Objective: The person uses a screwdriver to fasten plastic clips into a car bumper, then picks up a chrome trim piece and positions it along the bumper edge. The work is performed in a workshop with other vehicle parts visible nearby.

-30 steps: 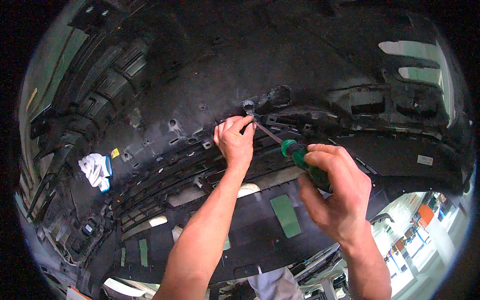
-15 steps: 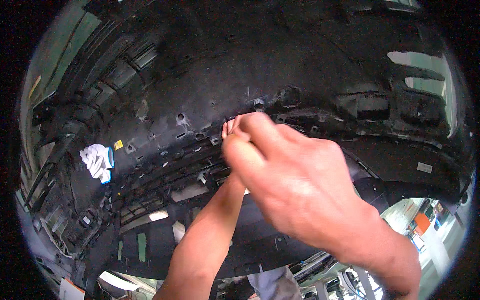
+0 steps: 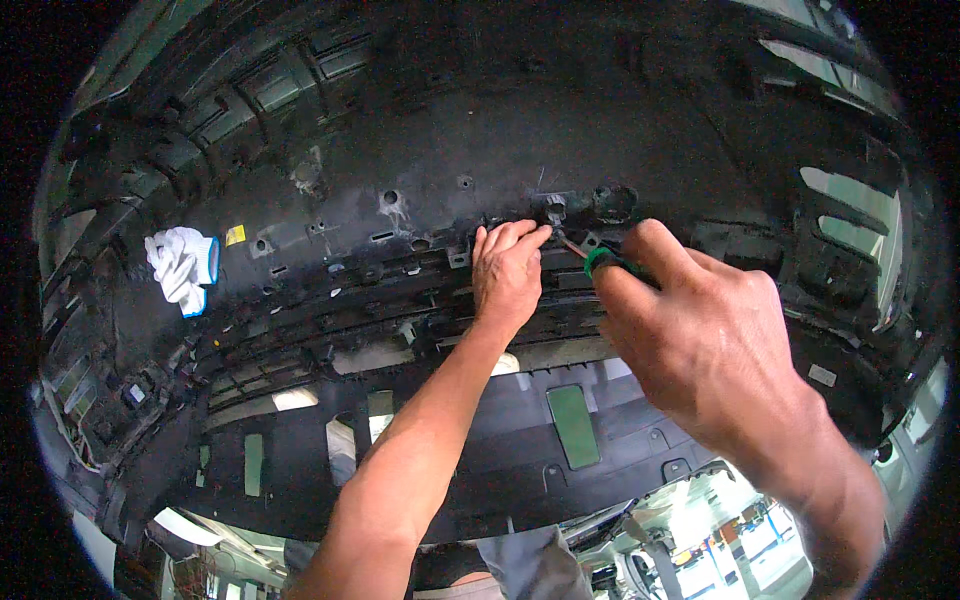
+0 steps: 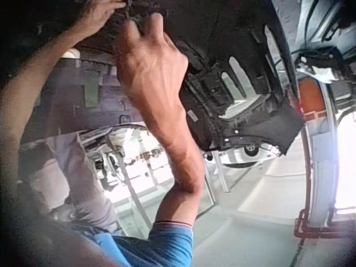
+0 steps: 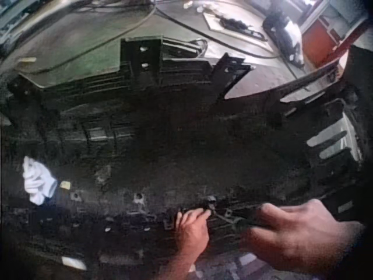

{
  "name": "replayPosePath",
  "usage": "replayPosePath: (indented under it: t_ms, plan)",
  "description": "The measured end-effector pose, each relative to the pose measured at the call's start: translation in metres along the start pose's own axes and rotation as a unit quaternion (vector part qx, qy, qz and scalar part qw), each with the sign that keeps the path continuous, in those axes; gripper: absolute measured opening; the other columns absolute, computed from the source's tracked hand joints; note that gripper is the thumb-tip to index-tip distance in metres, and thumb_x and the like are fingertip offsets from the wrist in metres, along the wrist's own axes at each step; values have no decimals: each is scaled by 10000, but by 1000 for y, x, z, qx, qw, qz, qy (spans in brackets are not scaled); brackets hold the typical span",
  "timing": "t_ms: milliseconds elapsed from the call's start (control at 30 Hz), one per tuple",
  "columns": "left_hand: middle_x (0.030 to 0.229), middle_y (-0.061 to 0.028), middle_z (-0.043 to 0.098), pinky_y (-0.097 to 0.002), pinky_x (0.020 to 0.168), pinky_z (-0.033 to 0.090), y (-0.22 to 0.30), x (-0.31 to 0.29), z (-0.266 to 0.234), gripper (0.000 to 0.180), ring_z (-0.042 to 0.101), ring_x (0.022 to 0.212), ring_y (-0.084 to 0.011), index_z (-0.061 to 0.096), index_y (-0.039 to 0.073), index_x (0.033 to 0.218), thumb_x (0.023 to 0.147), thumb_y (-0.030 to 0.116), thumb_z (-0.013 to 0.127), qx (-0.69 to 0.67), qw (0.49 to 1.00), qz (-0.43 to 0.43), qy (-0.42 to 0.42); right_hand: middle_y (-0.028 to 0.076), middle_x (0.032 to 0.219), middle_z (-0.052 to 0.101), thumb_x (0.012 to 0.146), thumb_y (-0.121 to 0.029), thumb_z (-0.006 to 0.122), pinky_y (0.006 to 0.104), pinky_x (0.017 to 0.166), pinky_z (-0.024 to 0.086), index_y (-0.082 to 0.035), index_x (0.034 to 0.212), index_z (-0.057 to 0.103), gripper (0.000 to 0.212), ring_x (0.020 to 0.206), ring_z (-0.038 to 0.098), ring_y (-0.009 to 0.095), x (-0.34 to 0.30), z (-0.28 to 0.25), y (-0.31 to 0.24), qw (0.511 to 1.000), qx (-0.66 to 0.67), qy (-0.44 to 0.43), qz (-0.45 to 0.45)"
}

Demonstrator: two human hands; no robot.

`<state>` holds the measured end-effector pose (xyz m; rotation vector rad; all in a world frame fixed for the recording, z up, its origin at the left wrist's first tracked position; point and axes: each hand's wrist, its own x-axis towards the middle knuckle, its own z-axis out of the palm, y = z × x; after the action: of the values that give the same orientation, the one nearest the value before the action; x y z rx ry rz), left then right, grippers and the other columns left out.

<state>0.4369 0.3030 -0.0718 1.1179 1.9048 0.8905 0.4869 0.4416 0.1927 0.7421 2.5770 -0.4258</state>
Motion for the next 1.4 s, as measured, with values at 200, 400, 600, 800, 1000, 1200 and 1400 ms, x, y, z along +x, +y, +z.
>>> replayPosePath:
  t_ms: [200,400,600,800,1000,1200,1400]
  plan:
    - [1289,-71,631,-533,1192,304,-3,-4,-2,404,552,1254,-287,732,202,1243,887,31,648,28,999,22,-24,66,841,544,792,-152,683,368,522,525,-48,992,659,227,745,667,235,1,-9,9,991,-47,-76,-99]
    - [1323,-84,608,-542,1204,282,2,-3,-9,469,533,1271,-289,716,185,1269,849,-7,633,37,997,21,-57,127,764,602,832,-125,714,433,554,532,-45,1124,691,303,608,652,324,-13,0,2,992,36,-93,80]
    - [1365,-113,580,-538,1211,286,-2,-1,-17,496,490,1342,-298,588,34,1338,847,-36,594,-3,997,4,-74,198,845,649,839,-124,721,465,663,550,-23,1170,680,349,716,678,411,-10,3,-8,956,167,-64,233]
    - [1392,-126,562,-543,1218,278,-13,-7,-14,534,480,1353,-310,574,44,1394,867,-40,560,42,993,70,-81,119,1024,617,829,-117,711,364,637,548,-38,1131,699,312,855,667,248,-2,-15,-2,986,-116,-106,-63]
    - [1381,-111,562,-542,1209,290,-2,-9,-8,441,485,1336,-280,579,31,1378,950,112,507,144,984,69,-80,87,933,605,841,-123,685,352,591,545,3,1027,689,225,786,659,212,5,-15,-3,971,-112,-163,-133]
    - [1448,-122,533,-549,1208,294,-11,-11,-12,486,460,1380,-304,551,42,1415,930,59,525,112,985,93,-88,206,751,701,948,-79,584,404,646,548,77,1074,687,225,669,702,363,11,-6,5,944,157,-141,252]
    - [1501,-136,495,-551,1204,305,-18,-13,-17,489,443,1406,-318,610,104,1380,898,31,562,127,978,119,-113,186,925,662,897,-145,680,422,659,555,-11,1093,699,238,753,680,350,12,-16,10,987,80,-90,104]
